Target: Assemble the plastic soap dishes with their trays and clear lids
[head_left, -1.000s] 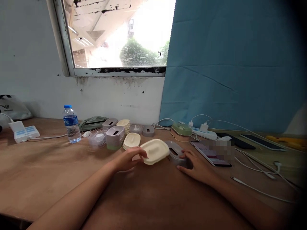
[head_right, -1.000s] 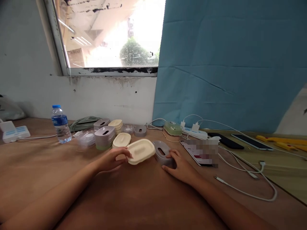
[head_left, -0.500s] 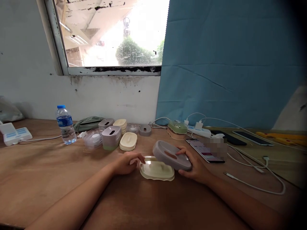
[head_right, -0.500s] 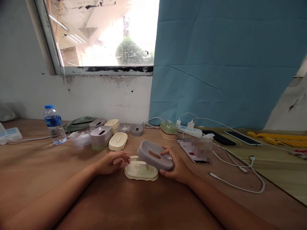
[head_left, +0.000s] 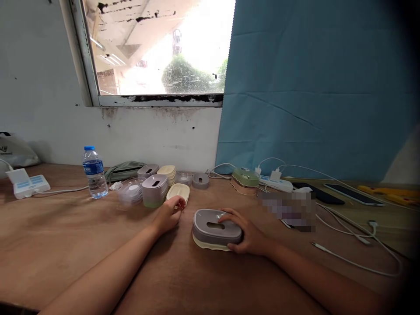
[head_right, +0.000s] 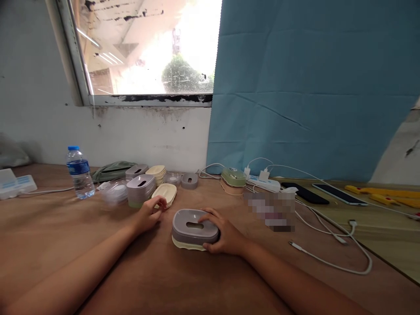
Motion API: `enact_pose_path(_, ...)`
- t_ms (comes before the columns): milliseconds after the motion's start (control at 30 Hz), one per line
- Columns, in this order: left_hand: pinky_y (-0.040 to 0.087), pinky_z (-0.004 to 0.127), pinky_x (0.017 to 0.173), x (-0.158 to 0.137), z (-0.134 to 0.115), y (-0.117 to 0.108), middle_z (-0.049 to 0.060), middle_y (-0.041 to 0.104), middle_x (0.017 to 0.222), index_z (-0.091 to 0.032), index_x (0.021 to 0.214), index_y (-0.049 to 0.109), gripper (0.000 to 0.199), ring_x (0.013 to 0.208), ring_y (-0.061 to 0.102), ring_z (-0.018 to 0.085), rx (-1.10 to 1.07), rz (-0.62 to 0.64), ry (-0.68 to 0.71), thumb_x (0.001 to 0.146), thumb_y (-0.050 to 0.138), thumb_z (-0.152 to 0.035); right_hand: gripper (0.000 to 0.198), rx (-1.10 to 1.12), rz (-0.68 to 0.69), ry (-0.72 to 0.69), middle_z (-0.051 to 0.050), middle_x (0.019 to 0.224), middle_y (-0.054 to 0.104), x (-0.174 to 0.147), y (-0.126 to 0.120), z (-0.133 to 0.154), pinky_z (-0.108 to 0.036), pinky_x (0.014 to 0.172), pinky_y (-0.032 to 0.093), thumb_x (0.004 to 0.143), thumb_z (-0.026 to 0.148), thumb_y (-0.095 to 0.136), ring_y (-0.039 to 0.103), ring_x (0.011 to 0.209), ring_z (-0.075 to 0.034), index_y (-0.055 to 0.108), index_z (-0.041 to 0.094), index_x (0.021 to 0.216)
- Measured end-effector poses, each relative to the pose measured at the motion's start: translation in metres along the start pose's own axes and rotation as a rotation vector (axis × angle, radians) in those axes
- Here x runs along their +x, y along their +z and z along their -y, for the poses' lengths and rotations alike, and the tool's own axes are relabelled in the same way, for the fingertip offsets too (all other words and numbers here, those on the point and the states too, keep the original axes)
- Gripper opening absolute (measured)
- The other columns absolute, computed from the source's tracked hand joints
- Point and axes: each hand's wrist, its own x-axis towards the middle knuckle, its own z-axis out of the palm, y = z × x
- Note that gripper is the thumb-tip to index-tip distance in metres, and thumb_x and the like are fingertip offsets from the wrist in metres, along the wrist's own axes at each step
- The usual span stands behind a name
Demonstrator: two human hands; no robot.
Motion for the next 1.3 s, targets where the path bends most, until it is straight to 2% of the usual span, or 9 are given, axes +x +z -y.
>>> enact_pose_path(200, 0.041, 0.023, 0.068, -0.001, -0.002, 0.000, 0.000, 0.053, 0.075, -0.017, 0.076, 0.049, 0.019, 0.073, 0.050, 0.012, 0.079, 0.034, 0.023, 0.067, 0.039, -0.004, 0.053, 0.035, 0.088, 0.023, -0.010, 0.124, 0.038, 0.000, -0.002, 0.004, -0.037, 0.094, 0.033, 0.057, 0.032, 0.066, 0.043, 0.111, -0.027, 0.051, 0.022, 0.106)
enact_pose_path(400, 0.042, 0.026, 0.073, -0.001, -0.007, 0.001, 0.002, 0.053, 0.082, -0.018, 0.081, 0.050, 0.017, 0.080, 0.051, 0.014, 0.106, -0.006, 0.050, 0.071, 0.042, -0.007, 0.052, 0.015, 0.107, 0.054, -0.008, 0.126, 0.032, -0.001, -0.004, 0.009, -0.036, 0.093, 0.034, 0.057, 0.031, 0.067, 0.042, 0.112, -0.027, 0.053, 0.024, 0.107)
enact_pose_path(600, 0.042, 0.028, 0.079, -0.004, -0.025, -0.002, 0.005, 0.053, 0.087, -0.018, 0.084, 0.051, 0.013, 0.085, 0.051, 0.015, 0.115, 0.083, 0.151, 0.076, 0.041, -0.013, 0.057, -0.011, 0.081, -0.005, -0.007, 0.130, 0.027, -0.005, -0.005, 0.014, -0.033, 0.094, 0.034, 0.056, 0.033, 0.069, 0.040, 0.114, -0.026, 0.052, 0.025, 0.110)
enact_pose_path(700, 0.041, 0.028, 0.081, -0.007, -0.020, -0.001, 0.005, 0.052, 0.089, -0.019, 0.083, 0.050, 0.012, 0.087, 0.050, 0.016, 0.157, 0.084, 0.192, 0.078, 0.041, -0.013, 0.057, -0.010, 0.117, 0.017, -0.007, 0.130, 0.029, -0.005, -0.005, 0.016, -0.034, 0.094, 0.034, 0.056, 0.035, 0.069, 0.041, 0.113, -0.026, 0.052, 0.025, 0.110)
enact_pose_path(800, 0.041, 0.029, 0.080, -0.006, -0.010, 0.001, 0.005, 0.051, 0.089, -0.019, 0.087, 0.046, 0.013, 0.087, 0.050, 0.017, 0.223, 0.011, 0.206, 0.077, 0.039, -0.013, 0.057, -0.001, 0.155, 0.055, -0.007, 0.128, 0.032, -0.004, -0.006, 0.017, -0.035, 0.093, 0.035, 0.057, 0.035, 0.069, 0.043, 0.112, -0.026, 0.052, 0.026, 0.110)
enact_pose_path(900, 0.041, 0.031, 0.080, 0.011, 0.000, 0.004, 0.006, 0.049, 0.088, -0.018, 0.091, 0.041, 0.017, 0.086, 0.049, 0.017, 0.322, -0.049, 0.220, 0.076, 0.037, -0.010, 0.064, 0.006, 0.157, 0.078, -0.007, 0.126, 0.034, -0.004, -0.008, 0.019, -0.034, 0.092, 0.036, 0.054, 0.035, 0.070, 0.044, 0.110, -0.025, 0.048, 0.026, 0.113)
enact_pose_path(967, 0.039, 0.033, 0.082, 0.032, 0.007, 0.008, 0.006, 0.049, 0.089, -0.017, 0.091, 0.041, 0.021, 0.087, 0.049, 0.018, 0.398, -0.034, 0.196, 0.073, 0.036, -0.006, 0.069, 0.008, 0.152, 0.080, -0.007, 0.125, 0.035, -0.004, -0.008, 0.020, -0.034, 0.092, 0.036, 0.053, 0.035, 0.071, 0.044, 0.110, -0.025, 0.044, 0.025, 0.117)
enact_pose_path(1167, 0.034, 0.036, 0.089, 0.103, 0.040, 0.024, 0.013, 0.052, 0.098, -0.013, 0.097, 0.044, 0.041, 0.100, 0.046, 0.021, 0.464, -0.051, -0.017, 0.063, 0.033, 0.007, 0.071, 0.008, 0.169, 0.079, -0.007, 0.125, 0.035, -0.004, -0.008, 0.019, -0.034, 0.095, 0.034, 0.055, 0.037, 0.069, 0.041, 0.113, -0.025, 0.040, 0.024, 0.119)
enact_pose_path(1300, 0.034, 0.036, 0.087, 0.121, 0.062, 0.028, 0.012, 0.058, 0.093, -0.014, 0.098, 0.048, 0.047, 0.099, 0.049, 0.022, 0.426, -0.023, -0.102, 0.059, 0.038, 0.009, 0.070, 0.021, 0.182, 0.083, -0.007, 0.124, 0.035, -0.003, -0.008, 0.019, -0.032, 0.094, 0.034, 0.055, 0.039, 0.069, 0.041, 0.112, -0.024, 0.041, 0.023, 0.117)
